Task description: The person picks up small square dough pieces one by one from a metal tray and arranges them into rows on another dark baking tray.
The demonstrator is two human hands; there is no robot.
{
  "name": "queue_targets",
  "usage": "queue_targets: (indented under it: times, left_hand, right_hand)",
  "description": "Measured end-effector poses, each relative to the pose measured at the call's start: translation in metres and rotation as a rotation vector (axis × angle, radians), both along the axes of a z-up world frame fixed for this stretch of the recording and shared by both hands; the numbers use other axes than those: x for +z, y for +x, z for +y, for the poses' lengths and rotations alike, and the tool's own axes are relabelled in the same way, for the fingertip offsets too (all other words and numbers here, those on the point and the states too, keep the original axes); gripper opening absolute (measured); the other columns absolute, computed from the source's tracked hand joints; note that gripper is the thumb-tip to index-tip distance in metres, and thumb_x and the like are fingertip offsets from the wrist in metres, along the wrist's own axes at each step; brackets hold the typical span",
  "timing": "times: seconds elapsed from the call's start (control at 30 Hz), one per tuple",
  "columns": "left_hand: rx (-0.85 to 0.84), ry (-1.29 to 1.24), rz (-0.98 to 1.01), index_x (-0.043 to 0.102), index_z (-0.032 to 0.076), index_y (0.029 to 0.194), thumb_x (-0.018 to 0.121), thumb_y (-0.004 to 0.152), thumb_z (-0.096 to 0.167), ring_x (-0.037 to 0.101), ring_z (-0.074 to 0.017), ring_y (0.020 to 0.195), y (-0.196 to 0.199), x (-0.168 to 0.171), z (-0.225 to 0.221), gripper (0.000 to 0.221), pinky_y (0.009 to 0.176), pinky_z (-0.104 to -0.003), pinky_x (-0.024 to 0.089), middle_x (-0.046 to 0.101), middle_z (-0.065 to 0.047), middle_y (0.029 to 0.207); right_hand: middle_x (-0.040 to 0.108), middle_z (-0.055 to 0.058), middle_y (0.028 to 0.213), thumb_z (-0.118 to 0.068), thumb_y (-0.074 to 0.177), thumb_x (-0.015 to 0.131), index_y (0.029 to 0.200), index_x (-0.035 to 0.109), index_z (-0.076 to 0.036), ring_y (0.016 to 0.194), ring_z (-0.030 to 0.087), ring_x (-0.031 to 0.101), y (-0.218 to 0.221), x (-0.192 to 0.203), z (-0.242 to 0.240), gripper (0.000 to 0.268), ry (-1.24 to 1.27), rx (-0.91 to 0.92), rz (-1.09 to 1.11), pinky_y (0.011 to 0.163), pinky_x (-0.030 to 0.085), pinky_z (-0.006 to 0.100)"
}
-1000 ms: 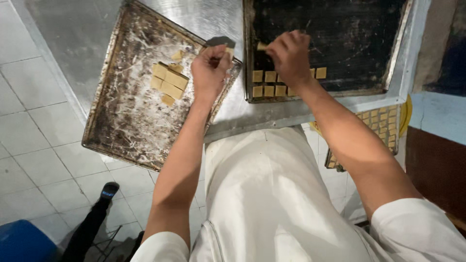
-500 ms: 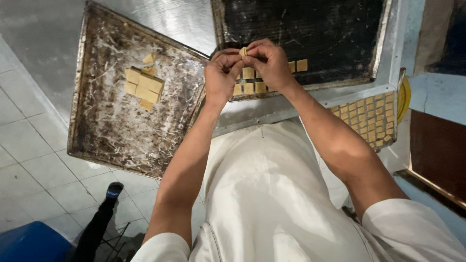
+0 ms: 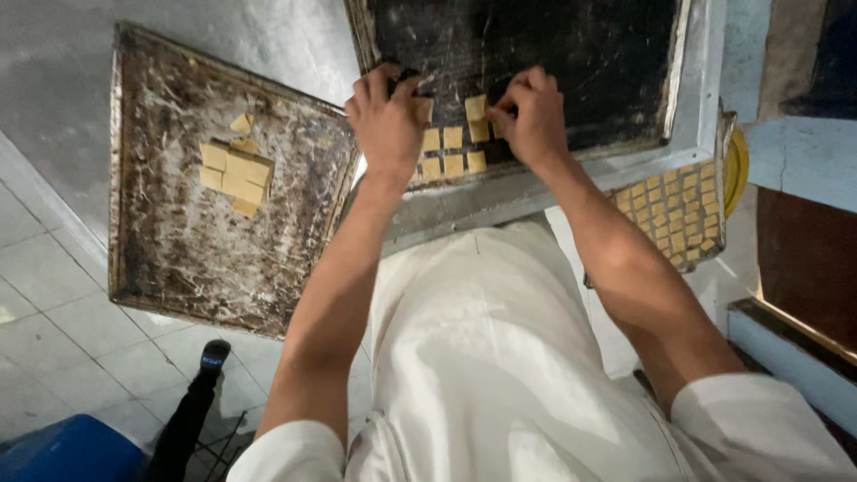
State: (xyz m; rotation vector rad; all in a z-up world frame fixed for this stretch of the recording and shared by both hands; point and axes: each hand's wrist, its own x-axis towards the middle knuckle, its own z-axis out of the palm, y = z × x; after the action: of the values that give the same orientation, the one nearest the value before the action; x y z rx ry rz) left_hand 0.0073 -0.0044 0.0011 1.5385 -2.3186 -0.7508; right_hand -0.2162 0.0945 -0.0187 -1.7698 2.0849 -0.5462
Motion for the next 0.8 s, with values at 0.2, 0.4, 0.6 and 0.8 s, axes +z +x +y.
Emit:
queue_targets:
  times: [0.2,0.4,0.6,0.8]
  left_hand:
    - [-0.144,-0.062,-0.059,0.08,0.02,0.115,0.076,0.085,0.013,0.04,-0.037,0.136,0.036,-0.001,-0.004,0.031,0.114,-0.059,0.027,0.055,-0.011,0.137]
    - [-0.141,-0.074,-0.061,0.078,0.02,0.119,0.077,0.086,0.012,0.04,-0.0369,0.138,0.037,-0.001,0.001,0.033,0.118,-0.059,0.026,0.056,-0.012,0.138]
    - [-0.153,-0.136,-0.021,0.077,0.016,0.121,0.081,0.084,0.019,0.042,-0.0364,0.134,0.02,-0.014,0.005,0.037,0.115,-0.061,0.025,0.056,-0.014,0.132]
    - [-0.157,-0.113,-0.036,0.078,0.017,0.117,0.081,0.082,0.016,0.042,-0.035,0.136,0.01,-0.018,0.009,0.036,0.118,-0.058,0.028,0.056,-0.012,0.136]
  right_hand:
    - [0.054,0.007,0.12,-0.019,0.086,0.088,0.115,0.078,-0.014,0.111,0.028,0.051,0.025,0.01,-0.008,0.031,-0.078,0.14,0.038,0.092,0.04,0.048]
    - [0.065,0.007,0.105,-0.021,0.097,0.084,0.102,0.079,-0.011,0.097,0.026,0.059,0.042,0.019,-0.035,0.012,-0.124,0.142,-0.093,0.088,0.044,0.044]
    - [0.077,0.009,0.092,-0.011,0.098,0.076,0.109,0.075,-0.002,0.078,0.02,0.075,0.043,0.01,-0.041,0.014,-0.064,-0.072,-0.529,0.069,0.058,0.034]
    - [0.07,0.011,0.105,-0.017,0.095,0.08,0.116,0.077,-0.007,0.095,0.023,0.068,0.015,0.019,-0.029,0.023,0.051,-0.103,-0.205,0.082,0.056,0.037]
